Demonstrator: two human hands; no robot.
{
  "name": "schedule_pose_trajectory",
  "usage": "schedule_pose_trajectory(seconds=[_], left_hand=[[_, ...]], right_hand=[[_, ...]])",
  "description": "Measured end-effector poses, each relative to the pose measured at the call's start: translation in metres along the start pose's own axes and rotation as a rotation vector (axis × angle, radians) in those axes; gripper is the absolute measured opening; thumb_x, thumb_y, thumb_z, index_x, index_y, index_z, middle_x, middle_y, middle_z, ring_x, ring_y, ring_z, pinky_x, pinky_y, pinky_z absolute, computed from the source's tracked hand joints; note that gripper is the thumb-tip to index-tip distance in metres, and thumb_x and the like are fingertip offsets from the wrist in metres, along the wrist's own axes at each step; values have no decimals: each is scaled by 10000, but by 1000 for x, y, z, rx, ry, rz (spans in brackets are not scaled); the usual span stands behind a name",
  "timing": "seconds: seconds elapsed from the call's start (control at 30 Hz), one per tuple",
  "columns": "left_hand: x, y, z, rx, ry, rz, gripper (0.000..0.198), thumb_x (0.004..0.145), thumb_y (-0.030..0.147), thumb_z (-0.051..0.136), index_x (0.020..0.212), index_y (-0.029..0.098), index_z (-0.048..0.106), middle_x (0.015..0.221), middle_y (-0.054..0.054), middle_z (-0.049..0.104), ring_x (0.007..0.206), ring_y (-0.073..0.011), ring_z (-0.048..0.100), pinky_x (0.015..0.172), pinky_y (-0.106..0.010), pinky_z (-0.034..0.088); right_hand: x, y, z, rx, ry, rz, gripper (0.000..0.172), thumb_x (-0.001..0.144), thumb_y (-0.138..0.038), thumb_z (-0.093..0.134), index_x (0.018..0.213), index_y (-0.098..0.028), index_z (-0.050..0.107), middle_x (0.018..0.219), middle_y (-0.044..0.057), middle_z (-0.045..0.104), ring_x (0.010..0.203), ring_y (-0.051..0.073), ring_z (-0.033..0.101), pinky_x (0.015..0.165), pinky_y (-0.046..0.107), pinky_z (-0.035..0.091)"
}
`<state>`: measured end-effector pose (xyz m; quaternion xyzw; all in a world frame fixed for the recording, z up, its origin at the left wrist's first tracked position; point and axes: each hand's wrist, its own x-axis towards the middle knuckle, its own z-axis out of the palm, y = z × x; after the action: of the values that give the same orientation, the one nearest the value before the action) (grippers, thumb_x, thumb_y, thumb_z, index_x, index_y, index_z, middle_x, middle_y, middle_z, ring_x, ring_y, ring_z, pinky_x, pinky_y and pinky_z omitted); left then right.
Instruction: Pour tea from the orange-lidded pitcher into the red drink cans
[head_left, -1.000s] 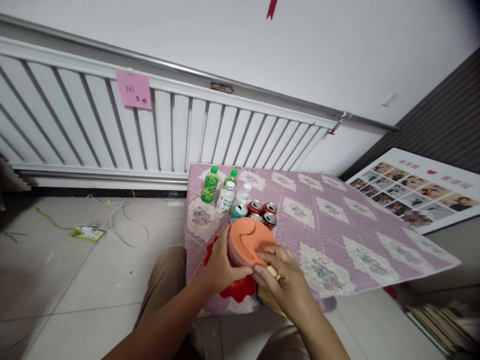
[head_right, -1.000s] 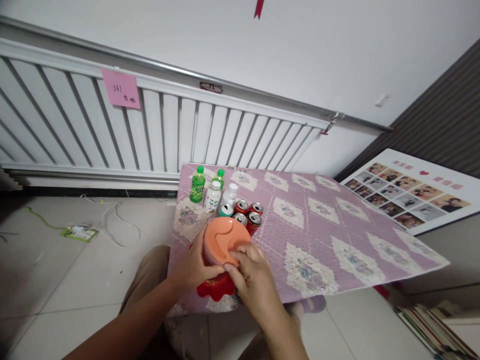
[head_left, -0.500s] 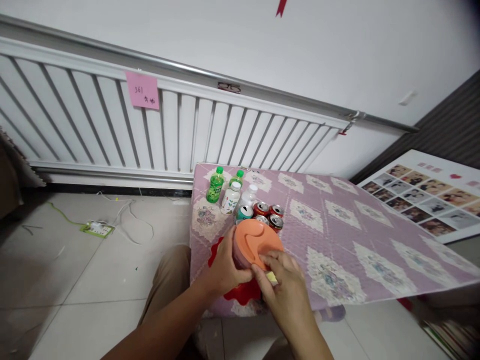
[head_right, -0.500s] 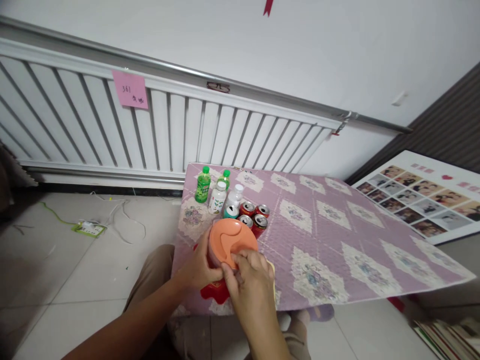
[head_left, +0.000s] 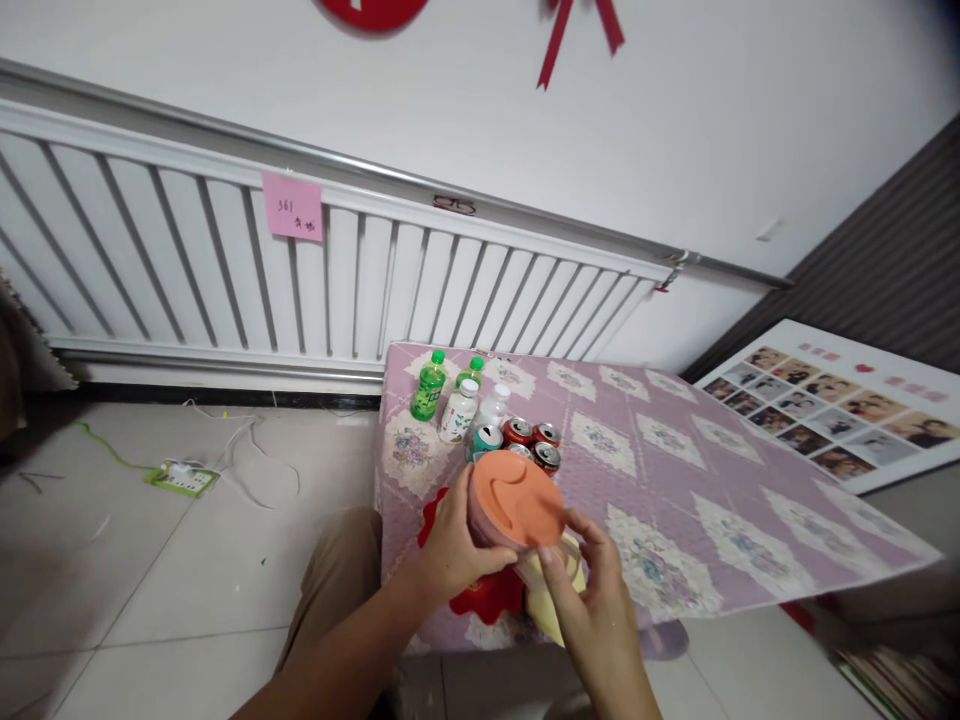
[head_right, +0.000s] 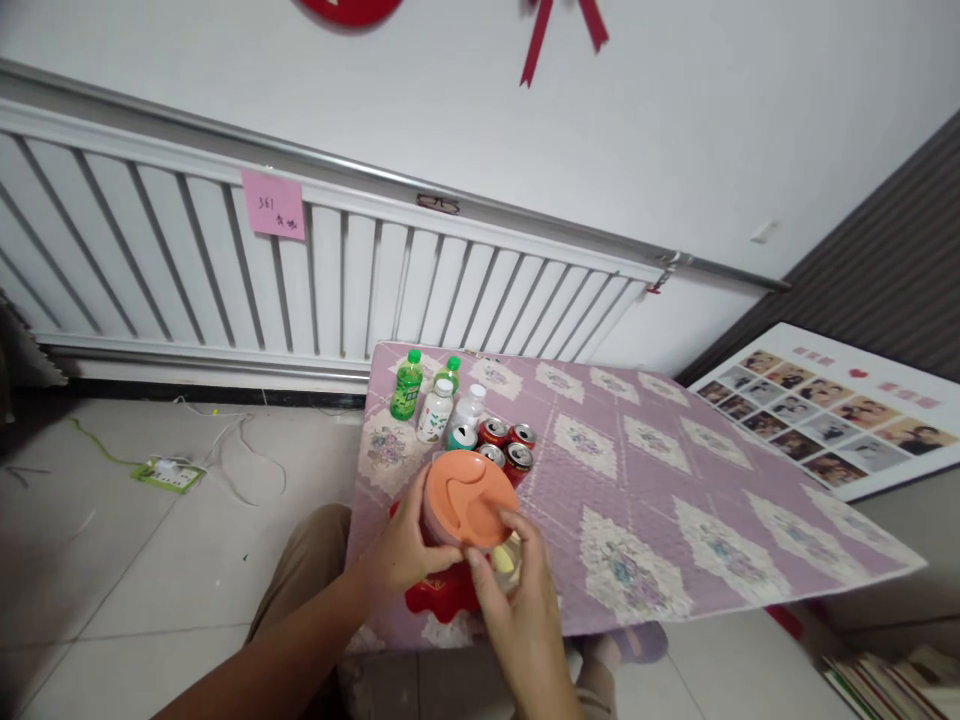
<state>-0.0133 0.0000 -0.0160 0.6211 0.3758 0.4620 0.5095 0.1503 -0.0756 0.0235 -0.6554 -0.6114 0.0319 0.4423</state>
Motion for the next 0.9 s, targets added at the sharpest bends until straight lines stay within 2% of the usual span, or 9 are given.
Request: schedule_pose_trajectory(seconds=[0.1,0.27,0.33,0.5,0.7,0.9], left_hand=[[-1,1,2,12,4,-37,1169,577,236,875,1569,201,257,1609,-179,379,1501,-375,345,1253,-540,258],[-1,4,4,10,9,16,1101,592,170,821,1555,194,287,1595,-173,403,1502,-355,361,1263,-527,255],[-2,7,4,11,10,18,1080,595,174,813,1546,183,301,1581,-177,423,1489,-358,385,1257,-527,273],[-3,8,7,10,40,22,1028,600,181,782,1526,187,336,1566,-168,446,1486,-362,394,1247,-520,299],[-3,-5,11,9,6,73,984,642,204,734,1527,196,304,1586,-166,416,1499,-343,373,1246,-523,294],[-1,-6,11,24,-10,113,954,676,349,769,1506,186,328,1551,-172,465,1491,-375,380,1221,-550,335]], right_hand=[[-8,15,3,158,92,212,592,867,-601,616,1305,-211,536,1301,154,668,1169,281,643,939,424,523],[-18,36,13,252,19,377,456,879,-662,525,988,-240,657,989,97,757,933,271,690,869,426,545],[-22,38,15,247,4,400,465,880,-669,501,934,-239,670,936,96,763,891,276,694,835,425,553],[-26,37,13,274,-4,401,488,877,-670,492,948,-228,687,974,101,769,938,272,710,839,394,566],[-32,48,8,408,-101,391,497,911,-627,530,1144,-217,687,1157,113,755,1083,261,701,936,362,556],[-37,64,11,558,-173,426,509,917,-619,571,1223,-222,660,1130,90,758,1048,251,709,943,371,558]])
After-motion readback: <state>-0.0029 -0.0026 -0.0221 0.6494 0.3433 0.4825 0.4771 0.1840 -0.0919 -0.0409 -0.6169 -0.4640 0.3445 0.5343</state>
